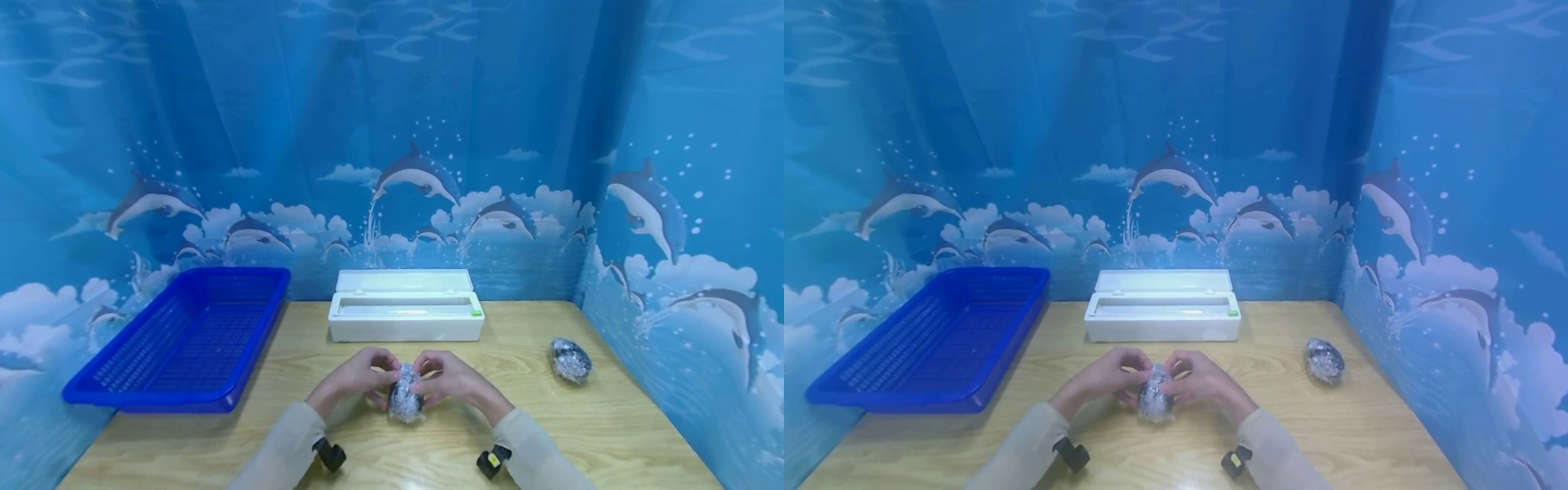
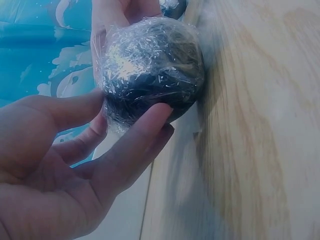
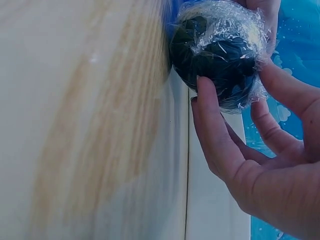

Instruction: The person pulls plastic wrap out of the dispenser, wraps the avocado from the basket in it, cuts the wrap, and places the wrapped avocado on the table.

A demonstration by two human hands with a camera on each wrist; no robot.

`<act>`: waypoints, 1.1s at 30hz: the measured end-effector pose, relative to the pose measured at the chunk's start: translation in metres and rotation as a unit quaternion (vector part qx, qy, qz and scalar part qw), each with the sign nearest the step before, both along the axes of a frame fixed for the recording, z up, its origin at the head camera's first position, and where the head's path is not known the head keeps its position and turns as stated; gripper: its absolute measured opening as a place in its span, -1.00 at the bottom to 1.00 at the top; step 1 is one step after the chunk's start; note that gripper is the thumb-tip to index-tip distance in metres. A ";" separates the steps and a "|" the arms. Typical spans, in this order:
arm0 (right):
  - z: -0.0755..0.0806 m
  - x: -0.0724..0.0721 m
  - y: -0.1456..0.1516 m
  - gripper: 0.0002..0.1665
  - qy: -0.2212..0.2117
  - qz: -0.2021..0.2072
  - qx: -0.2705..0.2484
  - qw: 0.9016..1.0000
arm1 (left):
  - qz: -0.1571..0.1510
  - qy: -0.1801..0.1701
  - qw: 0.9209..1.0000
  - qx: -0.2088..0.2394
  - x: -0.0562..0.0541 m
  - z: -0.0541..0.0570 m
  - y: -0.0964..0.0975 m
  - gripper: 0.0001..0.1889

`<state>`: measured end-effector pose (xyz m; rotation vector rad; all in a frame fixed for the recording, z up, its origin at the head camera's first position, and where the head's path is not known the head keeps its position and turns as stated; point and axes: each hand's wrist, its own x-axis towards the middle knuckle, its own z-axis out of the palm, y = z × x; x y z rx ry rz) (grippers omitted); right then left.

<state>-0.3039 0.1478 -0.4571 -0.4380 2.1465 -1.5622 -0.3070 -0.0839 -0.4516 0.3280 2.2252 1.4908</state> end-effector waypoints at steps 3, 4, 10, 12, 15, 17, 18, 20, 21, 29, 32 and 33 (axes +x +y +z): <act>0.001 -0.001 0.001 -0.66 0.001 0.001 -0.002 1.000 | 0.000 -0.001 1.000 0.000 -0.002 0.000 0.001 -0.86; 0.001 -0.001 0.001 -0.66 0.000 0.002 -0.002 1.000 | 0.001 -0.002 1.000 -0.001 -0.002 -0.001 0.001 -0.87; 0.000 -0.001 0.001 -0.66 0.001 0.006 -0.007 1.000 | -0.002 0.001 1.000 0.002 -0.002 -0.001 0.000 -0.86; 0.000 -0.001 0.001 -0.66 0.000 0.006 -0.008 1.000 | -0.004 0.001 1.000 0.003 -0.001 -0.001 -0.001 -0.86; -0.001 -0.001 0.001 -0.66 -0.002 0.008 -0.011 1.000 | -0.006 -0.001 1.000 0.005 0.000 -0.001 -0.002 -0.83; -0.001 -0.002 0.001 -0.66 -0.004 0.008 -0.010 1.000 | -0.006 -0.006 1.000 0.001 0.001 -0.001 -0.001 -0.79; -0.002 -0.002 0.001 -0.67 -0.003 0.009 -0.009 1.000 | -0.005 -0.010 1.000 -0.001 0.001 -0.001 -0.001 -0.77; -0.001 -0.002 0.002 -0.64 -0.001 0.011 -0.008 1.000 | -0.003 -0.013 1.000 -0.008 0.001 0.000 -0.001 -0.73; -0.001 -0.002 0.002 -0.62 0.001 0.010 -0.008 1.000 | -0.002 -0.014 1.000 -0.012 0.001 0.000 -0.001 -0.72; -0.001 -0.002 0.002 -0.59 0.042 -0.005 0.030 0.999 | 0.015 -0.025 0.999 -0.027 0.000 -0.002 0.001 -0.69; 0.001 0.000 0.003 -0.63 0.055 -0.003 0.044 0.998 | 0.014 -0.020 1.000 -0.020 0.000 -0.005 0.001 -0.70; 0.002 0.000 0.003 -0.64 0.058 -0.001 0.049 0.997 | 0.013 -0.019 1.000 -0.017 0.000 -0.005 0.001 -0.69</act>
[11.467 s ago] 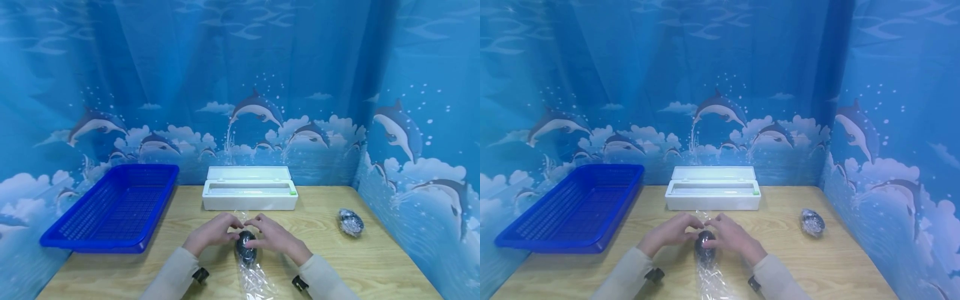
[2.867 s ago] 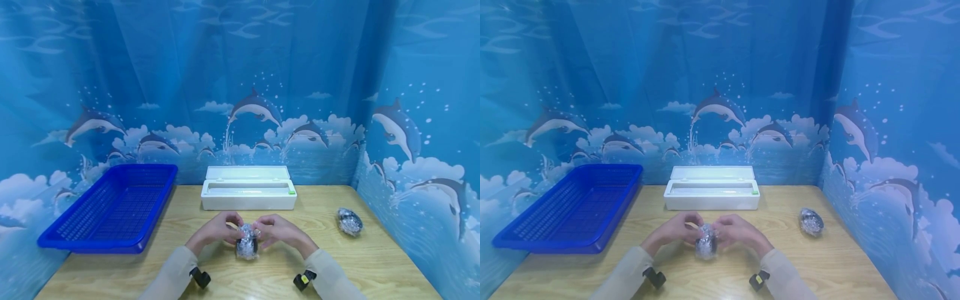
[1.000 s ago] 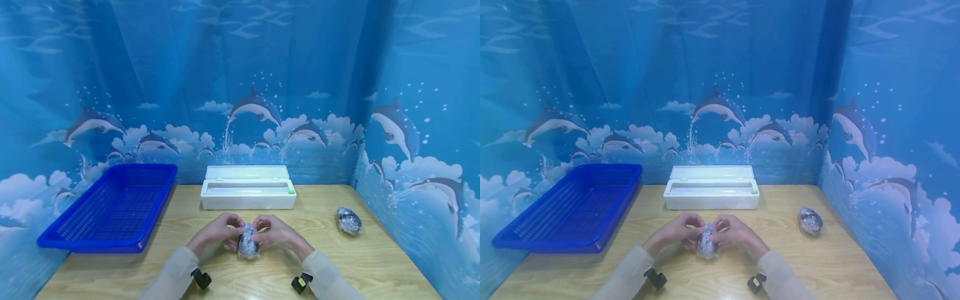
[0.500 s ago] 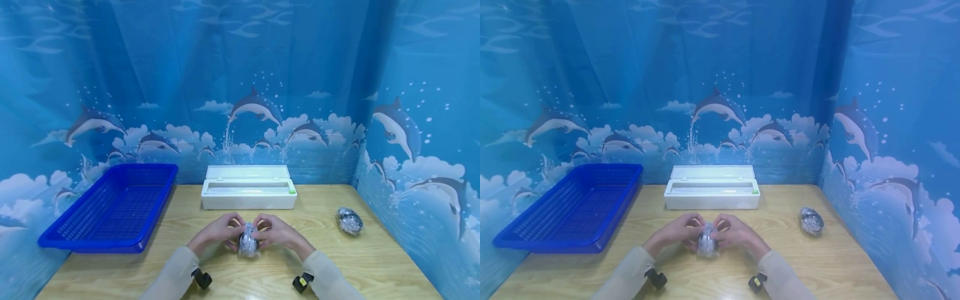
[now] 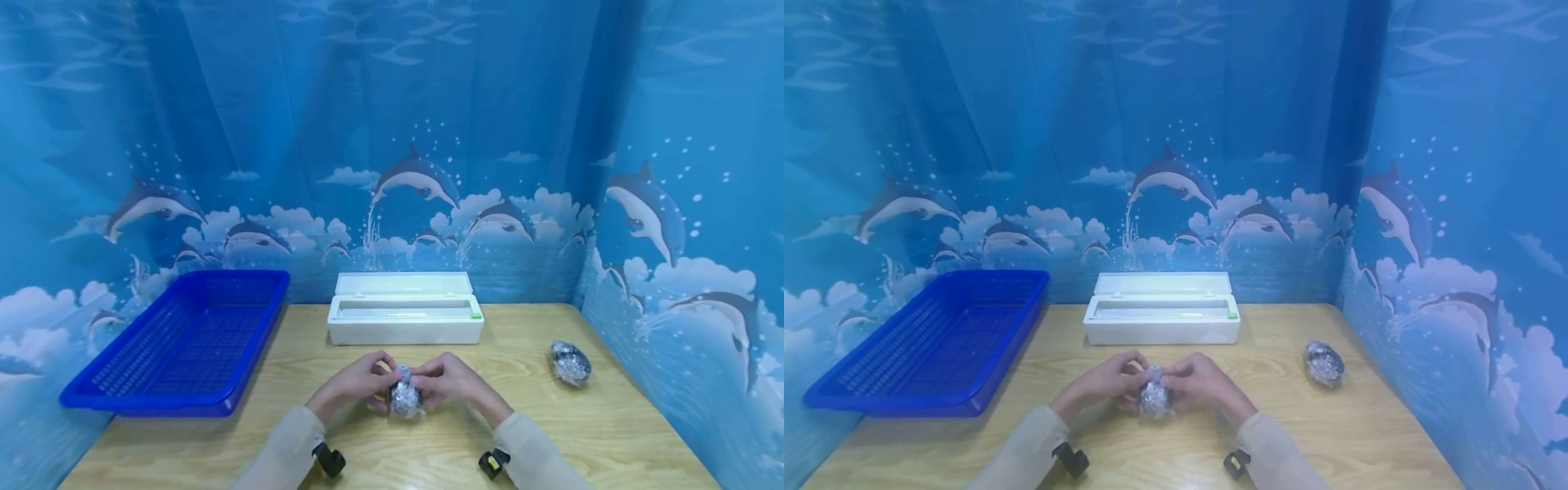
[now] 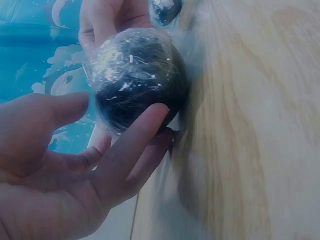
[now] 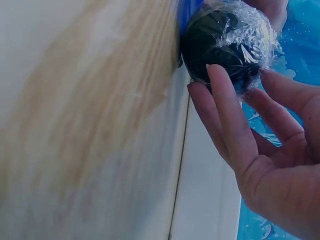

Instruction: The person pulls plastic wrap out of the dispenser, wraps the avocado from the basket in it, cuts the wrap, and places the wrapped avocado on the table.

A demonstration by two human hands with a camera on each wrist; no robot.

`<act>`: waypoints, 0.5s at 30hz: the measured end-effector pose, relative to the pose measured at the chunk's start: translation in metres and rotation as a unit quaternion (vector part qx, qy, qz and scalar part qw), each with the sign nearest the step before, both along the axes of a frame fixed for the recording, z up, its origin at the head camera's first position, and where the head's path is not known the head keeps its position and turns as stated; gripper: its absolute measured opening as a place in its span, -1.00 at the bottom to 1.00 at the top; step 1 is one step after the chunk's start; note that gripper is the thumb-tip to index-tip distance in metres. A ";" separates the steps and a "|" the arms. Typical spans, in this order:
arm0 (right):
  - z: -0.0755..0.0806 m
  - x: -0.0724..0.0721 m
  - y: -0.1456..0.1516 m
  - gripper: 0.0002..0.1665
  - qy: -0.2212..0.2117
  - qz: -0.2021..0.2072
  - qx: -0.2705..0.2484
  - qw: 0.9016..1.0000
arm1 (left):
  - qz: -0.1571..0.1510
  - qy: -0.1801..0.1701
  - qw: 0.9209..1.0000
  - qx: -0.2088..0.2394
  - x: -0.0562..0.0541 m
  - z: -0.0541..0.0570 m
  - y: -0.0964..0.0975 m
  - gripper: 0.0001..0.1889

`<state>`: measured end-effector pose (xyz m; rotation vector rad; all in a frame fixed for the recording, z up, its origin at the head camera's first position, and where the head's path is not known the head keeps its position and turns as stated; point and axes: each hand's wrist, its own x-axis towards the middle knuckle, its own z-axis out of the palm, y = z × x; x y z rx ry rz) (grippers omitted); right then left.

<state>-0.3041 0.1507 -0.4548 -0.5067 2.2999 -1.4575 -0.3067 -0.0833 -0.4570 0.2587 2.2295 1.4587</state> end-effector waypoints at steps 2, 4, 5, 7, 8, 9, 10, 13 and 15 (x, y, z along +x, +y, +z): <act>0.002 0.001 0.000 -0.65 0.007 0.003 0.005 1.000 | -0.001 0.002 1.000 0.004 0.000 -0.001 0.000 -0.69; 0.004 0.000 0.001 -0.64 0.014 0.005 0.002 1.000 | -0.002 0.006 1.000 0.007 -0.001 -0.001 0.000 -0.68; 0.006 0.000 0.001 -0.63 0.014 0.002 0.001 1.000 | -0.001 0.006 1.000 0.008 -0.001 -0.001 0.000 -0.66; 0.007 0.000 0.000 -0.59 0.008 -0.003 -0.014 1.000 | 0.002 0.011 1.000 0.020 -0.002 0.000 0.000 -0.62; 0.007 0.000 0.000 -0.56 0.004 -0.005 -0.026 1.000 | 0.006 0.017 0.999 0.026 -0.002 0.001 0.000 -0.58; 0.008 0.000 0.000 -0.53 0.000 -0.009 -0.037 0.999 | 0.010 0.024 0.999 0.036 -0.002 0.001 0.000 -0.53; 0.008 0.000 0.000 -0.50 -0.002 -0.013 -0.045 0.999 | 0.016 0.031 0.998 0.045 -0.002 0.002 -0.001 -0.47; 0.008 0.000 0.001 -0.45 -0.002 -0.025 -0.066 0.998 | 0.033 0.064 0.996 0.061 -0.003 0.003 -0.002 -0.31; 0.008 0.001 0.002 -0.45 -0.003 -0.036 -0.068 0.997 | 0.043 0.089 0.993 0.057 -0.003 0.005 -0.002 -0.30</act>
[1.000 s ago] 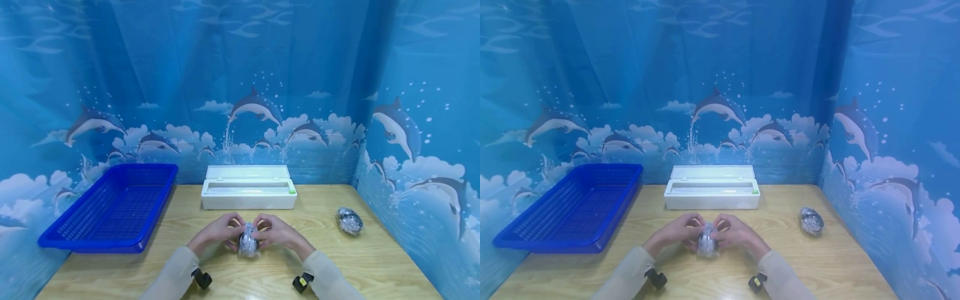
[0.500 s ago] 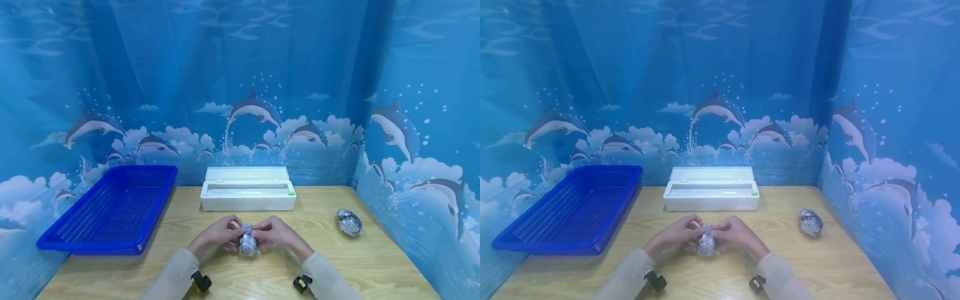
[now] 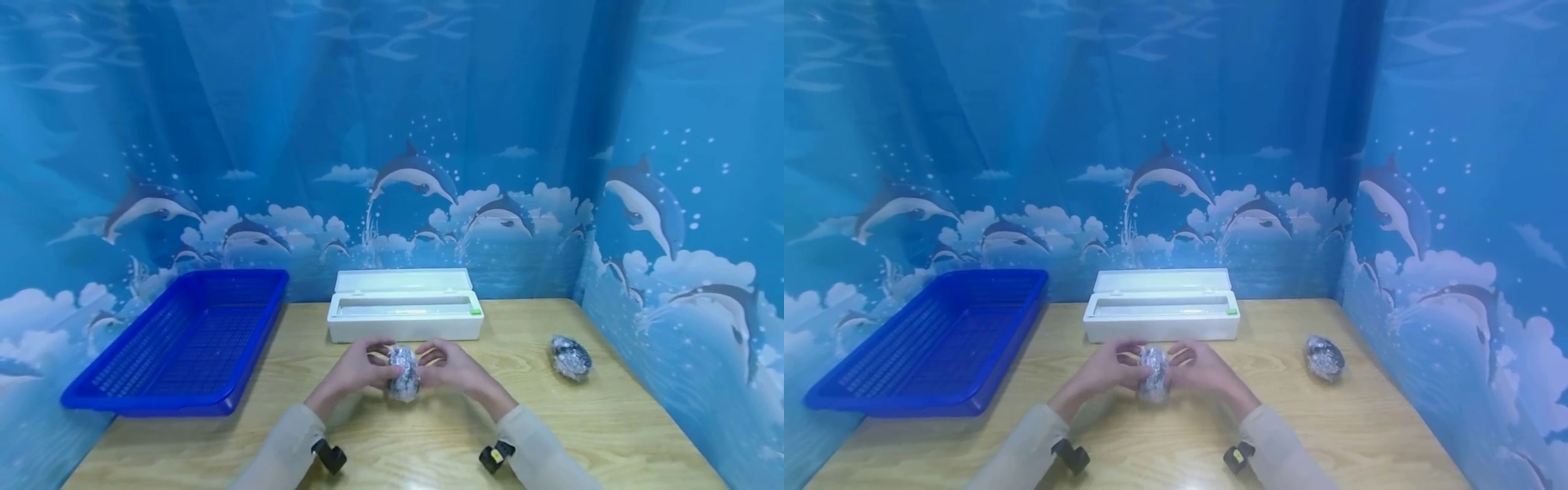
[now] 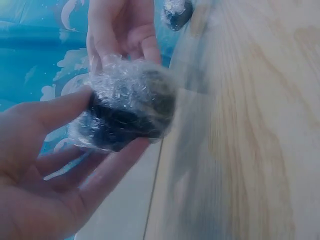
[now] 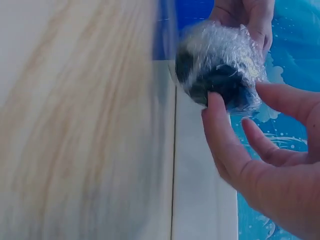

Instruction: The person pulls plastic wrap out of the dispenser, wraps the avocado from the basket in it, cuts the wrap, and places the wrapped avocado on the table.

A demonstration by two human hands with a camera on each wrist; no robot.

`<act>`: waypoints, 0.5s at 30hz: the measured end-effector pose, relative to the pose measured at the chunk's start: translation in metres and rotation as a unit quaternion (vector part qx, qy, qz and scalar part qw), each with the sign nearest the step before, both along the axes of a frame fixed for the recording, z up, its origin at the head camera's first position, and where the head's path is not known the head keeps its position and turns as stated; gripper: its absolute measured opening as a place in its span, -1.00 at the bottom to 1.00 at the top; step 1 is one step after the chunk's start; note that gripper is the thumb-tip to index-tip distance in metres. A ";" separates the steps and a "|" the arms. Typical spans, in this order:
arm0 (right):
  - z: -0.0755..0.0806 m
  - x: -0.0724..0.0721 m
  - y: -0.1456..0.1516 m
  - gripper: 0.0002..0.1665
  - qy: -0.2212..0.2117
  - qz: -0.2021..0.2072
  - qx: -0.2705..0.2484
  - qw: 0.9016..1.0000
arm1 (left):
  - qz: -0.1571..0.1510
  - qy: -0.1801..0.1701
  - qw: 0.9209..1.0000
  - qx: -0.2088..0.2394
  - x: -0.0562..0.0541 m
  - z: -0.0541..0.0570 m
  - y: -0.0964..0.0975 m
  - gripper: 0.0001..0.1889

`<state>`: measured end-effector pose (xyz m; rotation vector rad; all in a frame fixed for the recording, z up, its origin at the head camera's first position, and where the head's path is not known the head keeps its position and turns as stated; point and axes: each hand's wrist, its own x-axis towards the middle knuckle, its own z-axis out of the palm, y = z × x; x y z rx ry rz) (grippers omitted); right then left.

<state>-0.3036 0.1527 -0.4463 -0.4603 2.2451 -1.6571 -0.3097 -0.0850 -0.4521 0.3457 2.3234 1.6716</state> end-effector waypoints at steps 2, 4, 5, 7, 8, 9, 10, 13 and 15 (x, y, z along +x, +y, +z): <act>0.002 0.000 0.001 -0.51 -0.012 -0.008 -0.001 1.000 | 0.010 0.026 1.000 -0.009 0.001 0.002 0.000 -0.34; 0.002 0.001 0.003 -0.53 -0.034 -0.009 -0.005 0.999 | 0.020 0.059 0.998 -0.026 0.002 0.004 0.001 -0.40; 0.002 0.001 0.004 -0.51 -0.042 -0.004 -0.005 0.999 | 0.026 0.075 0.996 -0.035 0.003 0.005 0.002 -0.40; 0.002 0.000 0.004 -0.39 -0.063 0.007 -0.009 0.998 | 0.031 0.110 0.992 -0.047 0.005 0.007 0.004 -0.41; 0.002 0.000 0.004 -0.33 -0.075 0.015 -0.016 0.997 | 0.030 0.121 0.991 -0.045 0.005 0.008 0.005 -0.42; 0.002 0.000 0.004 -0.27 -0.084 0.024 -0.024 0.996 | 0.027 0.128 0.991 -0.039 0.006 0.008 0.006 -0.43; 0.002 0.000 0.004 -0.22 -0.092 0.033 -0.032 0.995 | 0.021 0.134 0.990 -0.031 0.007 0.008 0.007 -0.44; 0.004 -0.001 0.003 -0.18 -0.110 0.039 -0.065 0.991 | -0.005 0.131 0.991 0.002 0.008 0.008 0.008 -0.52; 0.005 -0.002 0.003 -0.21 -0.114 0.038 -0.079 0.990 | -0.017 0.123 0.992 0.018 0.007 0.007 0.008 -0.64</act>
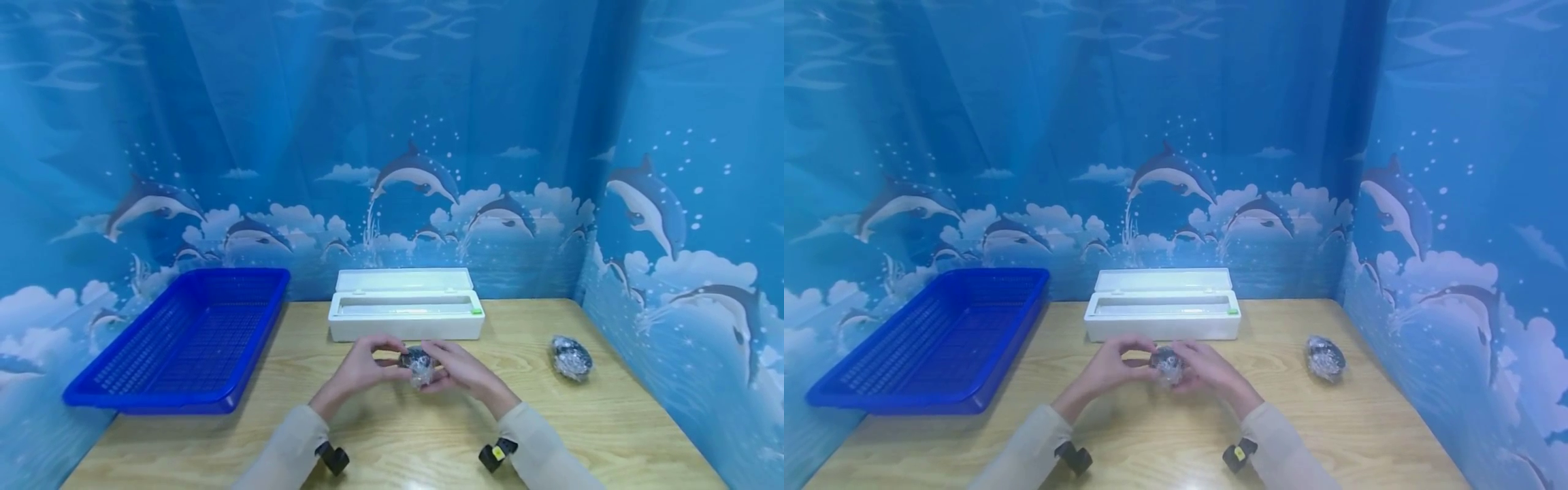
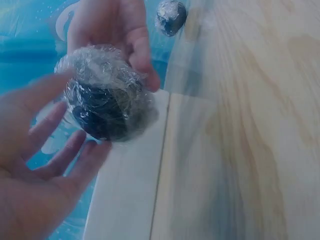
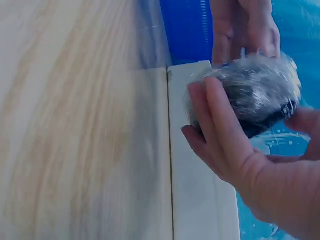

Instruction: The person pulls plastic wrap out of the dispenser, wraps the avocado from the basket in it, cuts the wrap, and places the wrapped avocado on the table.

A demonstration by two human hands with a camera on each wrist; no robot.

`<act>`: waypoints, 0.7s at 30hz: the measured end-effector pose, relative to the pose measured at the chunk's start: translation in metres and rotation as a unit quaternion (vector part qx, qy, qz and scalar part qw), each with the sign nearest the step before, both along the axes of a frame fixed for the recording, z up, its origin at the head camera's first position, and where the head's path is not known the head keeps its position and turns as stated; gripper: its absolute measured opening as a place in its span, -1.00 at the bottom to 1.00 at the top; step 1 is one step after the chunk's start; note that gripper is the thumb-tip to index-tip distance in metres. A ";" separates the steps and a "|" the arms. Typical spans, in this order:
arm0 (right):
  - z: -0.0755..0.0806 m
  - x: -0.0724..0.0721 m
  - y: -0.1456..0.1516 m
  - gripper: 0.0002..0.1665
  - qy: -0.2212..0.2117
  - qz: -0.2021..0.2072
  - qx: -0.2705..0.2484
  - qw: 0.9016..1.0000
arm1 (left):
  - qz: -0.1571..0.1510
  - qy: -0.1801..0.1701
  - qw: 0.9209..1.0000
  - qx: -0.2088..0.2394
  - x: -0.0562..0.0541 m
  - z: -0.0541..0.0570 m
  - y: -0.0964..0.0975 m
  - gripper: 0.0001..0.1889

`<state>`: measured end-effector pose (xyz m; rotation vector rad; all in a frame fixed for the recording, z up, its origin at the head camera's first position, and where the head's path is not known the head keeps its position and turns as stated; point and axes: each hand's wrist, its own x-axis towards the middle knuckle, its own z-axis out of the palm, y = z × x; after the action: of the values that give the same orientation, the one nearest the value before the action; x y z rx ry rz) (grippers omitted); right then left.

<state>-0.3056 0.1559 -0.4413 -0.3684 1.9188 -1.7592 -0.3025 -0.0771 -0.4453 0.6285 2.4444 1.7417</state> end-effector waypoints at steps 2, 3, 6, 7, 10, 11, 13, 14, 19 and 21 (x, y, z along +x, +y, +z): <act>0.001 -0.001 0.001 -0.24 0.000 -0.011 -0.004 1.000 | -0.009 -0.005 1.000 0.005 -0.001 -0.001 -0.001 -0.74; 0.002 -0.002 0.002 -0.24 0.003 -0.016 -0.003 1.000 | -0.011 -0.007 1.000 0.005 -0.001 -0.001 -0.001 -0.76; 0.003 -0.002 0.004 -0.24 0.025 -0.042 0.023 0.999 | -0.010 -0.012 1.000 0.002 -0.002 -0.001 -0.001 -0.68; 0.002 -0.002 0.004 -0.23 0.033 -0.049 0.030 0.998 | -0.009 -0.013 1.000 0.001 -0.002 -0.001 -0.001 -0.61; 0.003 -0.003 0.004 -0.21 0.060 -0.060 0.039 0.996 | -0.001 -0.017 1.000 0.000 -0.003 -0.003 0.001 -0.41; 0.003 -0.003 0.005 -0.20 0.069 -0.059 0.036 0.995 | 0.000 -0.017 1.000 0.003 -0.003 -0.005 0.002 -0.37; 0.003 -0.003 0.005 -0.16 0.088 -0.060 0.037 0.994 | -0.003 -0.026 1.000 0.011 -0.004 -0.008 0.005 -0.33; 0.003 -0.003 0.005 -0.15 0.097 -0.062 0.040 0.993 | -0.004 -0.029 0.999 0.016 -0.005 -0.009 0.006 -0.32; 0.007 -0.003 0.009 -0.10 0.137 -0.051 0.062 0.987 | 0.000 -0.036 0.999 0.033 -0.005 -0.011 0.011 -0.34; 0.011 -0.004 0.012 -0.13 0.148 -0.040 0.072 0.985 | 0.000 -0.034 0.999 0.036 -0.005 -0.008 0.014 -0.36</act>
<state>-0.3093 0.1678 -0.4298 -0.5324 2.2840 -1.6771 -0.3076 -0.0627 -0.4538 0.5656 2.3456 1.8266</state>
